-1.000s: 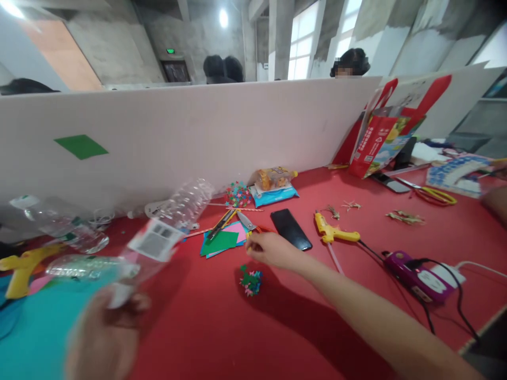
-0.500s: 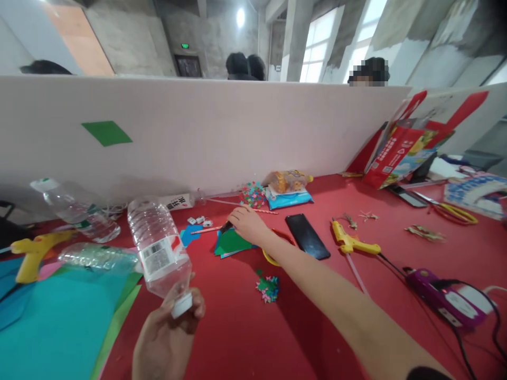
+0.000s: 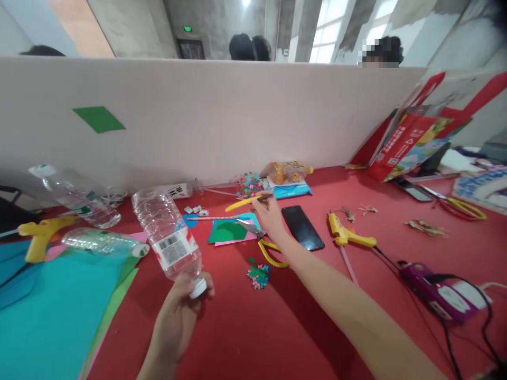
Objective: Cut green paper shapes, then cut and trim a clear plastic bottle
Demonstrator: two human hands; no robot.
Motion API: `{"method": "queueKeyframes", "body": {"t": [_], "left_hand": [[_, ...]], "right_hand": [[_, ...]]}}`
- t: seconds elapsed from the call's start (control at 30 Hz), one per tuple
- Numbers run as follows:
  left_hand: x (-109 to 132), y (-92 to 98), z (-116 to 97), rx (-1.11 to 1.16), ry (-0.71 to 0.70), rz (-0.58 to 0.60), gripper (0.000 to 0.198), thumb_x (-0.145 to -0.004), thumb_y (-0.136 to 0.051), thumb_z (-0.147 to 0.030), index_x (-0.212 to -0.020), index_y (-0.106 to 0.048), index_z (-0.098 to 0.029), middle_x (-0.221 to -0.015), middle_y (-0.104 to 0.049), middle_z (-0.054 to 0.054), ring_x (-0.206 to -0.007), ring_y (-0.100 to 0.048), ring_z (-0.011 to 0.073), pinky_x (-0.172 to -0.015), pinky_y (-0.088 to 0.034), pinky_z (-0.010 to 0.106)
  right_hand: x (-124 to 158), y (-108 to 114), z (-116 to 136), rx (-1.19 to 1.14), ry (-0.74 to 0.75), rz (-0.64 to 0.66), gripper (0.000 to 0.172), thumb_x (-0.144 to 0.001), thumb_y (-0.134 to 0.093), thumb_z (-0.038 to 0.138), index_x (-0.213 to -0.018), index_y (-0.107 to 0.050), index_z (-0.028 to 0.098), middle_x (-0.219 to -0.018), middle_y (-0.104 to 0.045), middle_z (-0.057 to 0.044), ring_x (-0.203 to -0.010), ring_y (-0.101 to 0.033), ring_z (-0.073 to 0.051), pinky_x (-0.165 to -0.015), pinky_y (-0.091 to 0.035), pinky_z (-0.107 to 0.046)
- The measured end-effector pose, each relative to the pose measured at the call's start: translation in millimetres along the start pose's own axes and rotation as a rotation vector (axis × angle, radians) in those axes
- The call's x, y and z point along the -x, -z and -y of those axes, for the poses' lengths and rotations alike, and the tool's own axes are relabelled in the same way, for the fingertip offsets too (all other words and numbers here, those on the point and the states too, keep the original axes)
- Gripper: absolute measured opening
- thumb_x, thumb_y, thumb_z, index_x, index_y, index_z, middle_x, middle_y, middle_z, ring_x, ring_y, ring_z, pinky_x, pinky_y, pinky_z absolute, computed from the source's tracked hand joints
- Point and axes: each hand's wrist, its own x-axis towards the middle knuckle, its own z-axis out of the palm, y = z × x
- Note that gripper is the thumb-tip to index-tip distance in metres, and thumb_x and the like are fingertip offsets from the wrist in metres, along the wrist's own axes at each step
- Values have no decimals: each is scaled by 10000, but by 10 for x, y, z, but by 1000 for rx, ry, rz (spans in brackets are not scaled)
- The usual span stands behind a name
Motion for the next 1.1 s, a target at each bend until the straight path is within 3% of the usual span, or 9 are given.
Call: {"method": "queueKeyframes", "body": {"t": [0.13, 0.23, 0.3, 0.4, 0.5, 0.67, 0.83, 0.97, 1.1], "left_hand": [[-20, 33, 11, -8, -4, -5, 264, -672, -712, -292, -900, -614, -203, -718, -653, 16, -634, -583, 172, -570, -472, 255], [-48, 50, 10, -19, 1, 8, 299, -665, -723, -291, -928, -606, -210, -730, -653, 18, -633, -579, 178, -525, -453, 247], [-64, 62, 23, -19, 19, 19, 294, -682, -713, -298, -940, -604, -211, -737, -652, 24, -636, -575, 180, -500, -434, 238], [-78, 77, 68, -7, 21, 57, 238, -719, -683, -290, -926, -603, -202, -751, -655, 33, -668, -583, 183, -580, -479, 256], [-70, 81, 109, -1, 3, 110, 223, -745, -655, -271, -949, -604, -198, -755, -656, 34, -674, -582, 179, -619, -489, 263], [-23, 70, 79, -3, -40, 105, 218, -777, -617, -261, -985, -593, -199, -755, -661, 29, -678, -591, 176, -650, -485, 265], [12, 31, 4, 15, -30, 81, 235, -743, -643, -247, -964, -595, -182, -736, -663, 29, -658, -589, 175, -632, -487, 271], [21, 38, 62, 26, -1, 40, 308, -705, -653, -207, -1005, -604, -157, -811, -683, 54, -621, -576, 158, -541, -440, 243], [27, 65, 132, 105, 47, 107, 314, -752, -606, -205, -1062, -594, -163, -742, -628, 36, -583, -529, 143, -531, -413, 244]], "right_hand": [[-14, 493, 43, 178, -33, 56, 288, -979, -310, 257, -1231, -446, 223, -1083, -583, -85, -1011, -622, -239, -789, -535, -350], [351, 792, 26, 370, -68, 225, 198, -887, -568, 239, -1082, -569, 211, -956, -631, -79, -906, -637, -279, -757, -519, -377], [624, 858, -12, 503, -97, 346, 213, -803, -703, 203, -997, -618, 179, -948, -651, -99, -858, -642, -281, -746, -521, -390], [856, 802, -94, 667, -139, 470, 251, -881, -696, 277, -1094, -627, 162, -1075, -649, -92, -886, -648, -229, -776, -544, -390], [843, 707, -174, 750, -155, 538, 297, -956, -621, 328, -1203, -592, 167, -1143, -636, -75, -944, -653, -217, -806, -555, -404], [708, 785, -192, 712, -167, 614, 251, -924, -636, 305, -1115, -585, 151, -879, -654, -18, -685, -629, -152, -615, -521, -288], [611, 949, 132, 645, -102, 598, 264, -820, -638, 193, -1053, -514, 184, -814, -645, -5, -629, -580, -130, -504, -378, -213], [442, 707, 299, 698, 16, 601, 302, -835, -681, 230, -1100, -547, 176, -840, -661, -31, -693, -605, -170, -592, -438, -258], [277, 328, 80, 719, 125, 633, 286, -950, -619, 338, -1173, -597, 159, -1056, -651, -60, -862, -649, -198, -764, -548, -384]]}}
